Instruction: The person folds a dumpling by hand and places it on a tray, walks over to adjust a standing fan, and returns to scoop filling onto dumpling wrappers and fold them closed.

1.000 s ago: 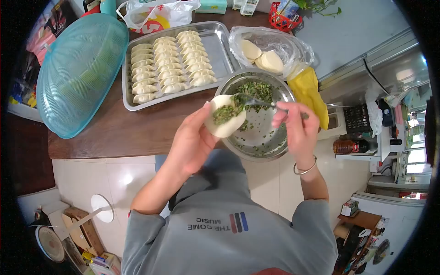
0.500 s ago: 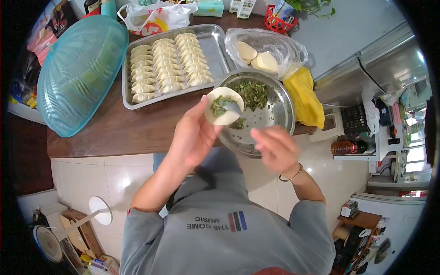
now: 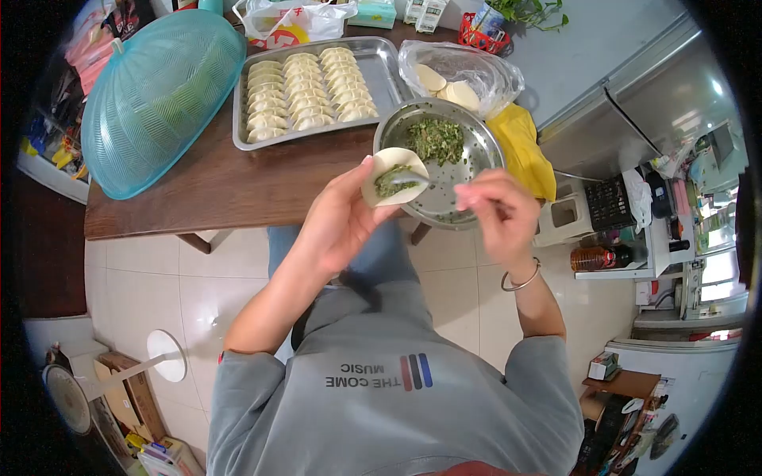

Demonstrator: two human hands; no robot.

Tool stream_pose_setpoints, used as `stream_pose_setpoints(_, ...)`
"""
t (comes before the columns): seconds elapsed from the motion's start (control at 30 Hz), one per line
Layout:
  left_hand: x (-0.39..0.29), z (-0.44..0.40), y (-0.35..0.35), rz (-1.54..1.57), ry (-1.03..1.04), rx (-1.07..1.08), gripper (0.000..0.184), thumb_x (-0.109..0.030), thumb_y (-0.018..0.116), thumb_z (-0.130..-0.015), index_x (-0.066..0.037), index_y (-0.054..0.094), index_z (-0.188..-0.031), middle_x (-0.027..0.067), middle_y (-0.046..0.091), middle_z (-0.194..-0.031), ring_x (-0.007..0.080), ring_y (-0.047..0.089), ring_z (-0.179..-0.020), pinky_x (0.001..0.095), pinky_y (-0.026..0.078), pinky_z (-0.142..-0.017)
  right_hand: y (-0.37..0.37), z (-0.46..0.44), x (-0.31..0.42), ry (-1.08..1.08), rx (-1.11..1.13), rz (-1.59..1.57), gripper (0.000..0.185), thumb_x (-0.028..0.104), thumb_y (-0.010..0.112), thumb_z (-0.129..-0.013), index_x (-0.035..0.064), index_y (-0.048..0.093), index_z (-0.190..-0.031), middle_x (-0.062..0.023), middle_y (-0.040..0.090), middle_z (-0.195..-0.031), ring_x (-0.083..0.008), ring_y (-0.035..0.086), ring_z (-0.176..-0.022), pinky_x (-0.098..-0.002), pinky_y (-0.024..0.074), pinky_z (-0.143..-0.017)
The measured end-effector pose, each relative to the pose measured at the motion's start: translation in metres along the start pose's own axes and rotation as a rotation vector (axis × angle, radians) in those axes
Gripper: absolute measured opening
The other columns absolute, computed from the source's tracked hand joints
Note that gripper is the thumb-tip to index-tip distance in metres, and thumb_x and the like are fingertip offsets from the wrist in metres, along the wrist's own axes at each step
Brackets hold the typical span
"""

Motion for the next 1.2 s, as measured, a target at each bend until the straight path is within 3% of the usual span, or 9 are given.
stream_pose_setpoints(0.03, 0.002, 0.004, 0.001, -0.001, 0.002, 0.004, 0.040, -0.024, 0.041, -0.102, 0.008, 0.048, -0.125, 0.0170, 0.057, -0.123, 0.0244, 0.058, -0.113, 0.0355, 0.049, -0.098, -0.004, 0.003, 0.000, 0.031, -0.082, -0.126, 0.011, -0.001, 0.065, -0.084, 0.0011, 0.071, -0.093, -0.0071, 0.064, -0.082, -0.0120, 0.061, -0.069, -0.0230, 0.0480, -0.061)
stream_pose_setpoints(0.1, 0.008, 0.015, 0.005, 0.011, 0.043, -0.006, 0.043, -0.024, 0.042, -0.101, 0.010, 0.045, -0.128, 0.0220, 0.059, -0.119, 0.0256, 0.065, -0.102, 0.0279, 0.060, -0.081, -0.007, 0.011, 0.005, 0.059, -0.161, -0.249, 0.010, 0.000, 0.064, -0.085, 0.0010, 0.071, -0.093, -0.0072, 0.064, -0.082, -0.0119, 0.061, -0.069, -0.0228, 0.0484, -0.061)
stream_pose_setpoints(0.23, 0.021, 0.036, 0.008, -0.015, 0.071, -0.040, 0.045, -0.024, 0.043, -0.101, 0.010, 0.044, -0.129, 0.0225, 0.058, -0.120, 0.0257, 0.066, -0.100, 0.0257, 0.060, -0.079, -0.004, 0.023, 0.023, 0.029, -0.052, -0.241, 0.009, -0.001, 0.061, -0.087, -0.0014, 0.069, -0.092, -0.0085, 0.063, -0.082, -0.0124, 0.062, -0.070, -0.0223, 0.0492, -0.062)
stream_pose_setpoints(0.3, 0.028, 0.044, 0.007, -0.036, 0.068, -0.011, 0.045, -0.024, 0.043, -0.101, 0.010, 0.044, -0.129, 0.0230, 0.058, -0.121, 0.0266, 0.065, -0.102, 0.0262, 0.060, -0.080, -0.003, 0.029, 0.031, -0.016, 0.044, -0.162, 0.010, -0.001, 0.060, -0.088, -0.0021, 0.069, -0.092, -0.0090, 0.063, -0.082, -0.0127, 0.062, -0.070, -0.0223, 0.0493, -0.062)
stream_pose_setpoints(0.73, 0.063, 0.087, 0.014, 0.044, 0.103, 0.108, 0.047, -0.020, 0.041, -0.101, 0.016, 0.037, -0.130, 0.0305, 0.046, -0.132, 0.0371, 0.050, -0.123, 0.0390, 0.048, -0.102, -0.024, 0.084, 0.053, -0.079, -0.115, -0.319, 0.010, 0.004, 0.060, -0.091, -0.0029, 0.068, -0.091, -0.0084, 0.061, -0.081, -0.0123, 0.060, -0.068, -0.0219, 0.0471, -0.059)
stream_pose_setpoints(0.8, 0.068, 0.092, 0.016, -0.029, 0.065, 0.133, 0.041, -0.022, 0.042, -0.101, 0.009, 0.045, -0.129, 0.0179, 0.054, -0.128, 0.0245, 0.057, -0.116, 0.0333, 0.048, -0.101, -0.025, 0.091, 0.058, -0.087, -0.106, -0.315, 0.010, 0.004, 0.060, -0.091, -0.0028, 0.068, -0.091, -0.0084, 0.061, -0.081, -0.0122, 0.060, -0.068, -0.0218, 0.0467, -0.059)
stream_pose_setpoints(0.93, 0.074, 0.099, 0.021, -0.076, 0.065, 0.130, 0.041, -0.022, 0.043, -0.101, 0.009, 0.046, -0.128, 0.0167, 0.055, -0.127, 0.0234, 0.057, -0.115, 0.0326, 0.049, -0.100, -0.028, 0.100, 0.065, -0.073, -0.128, -0.307, 0.010, 0.002, 0.060, -0.090, -0.0023, 0.068, -0.091, -0.0078, 0.062, -0.081, -0.0116, 0.059, -0.067, -0.0219, 0.0468, -0.059)
stream_pose_setpoints(1.0, 0.076, 0.099, 0.018, -0.071, 0.079, 0.089, 0.046, -0.022, 0.042, -0.101, 0.013, 0.040, -0.131, 0.0265, 0.052, -0.127, 0.0313, 0.056, -0.117, 0.0353, 0.052, -0.098, -0.029, 0.103, 0.067, -0.083, -0.151, -0.311, 0.010, 0.001, 0.060, -0.090, -0.0021, 0.069, -0.090, -0.0075, 0.062, -0.081, -0.0114, 0.059, -0.067, -0.0219, 0.0467, -0.060)
stream_pose_setpoints(1.2, 0.070, 0.100, 0.028, -0.296, 0.106, 0.033, 0.045, -0.026, 0.042, -0.101, 0.009, 0.045, -0.130, 0.0195, 0.057, -0.124, 0.0240, 0.063, -0.106, 0.0280, 0.055, -0.092, -0.027, 0.093, 0.067, -0.152, -0.088, -0.272, 0.010, 0.002, 0.060, -0.089, -0.0016, 0.069, -0.090, -0.0075, 0.062, -0.080, -0.0107, 0.058, -0.066, -0.0223, 0.0467, -0.059)
Point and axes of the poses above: each hand's wrist, its own z-axis away from the middle knuckle, its own y-axis out of the palm, x = y × z, the point moved 3 cm from there along -z, towards the middle knuckle
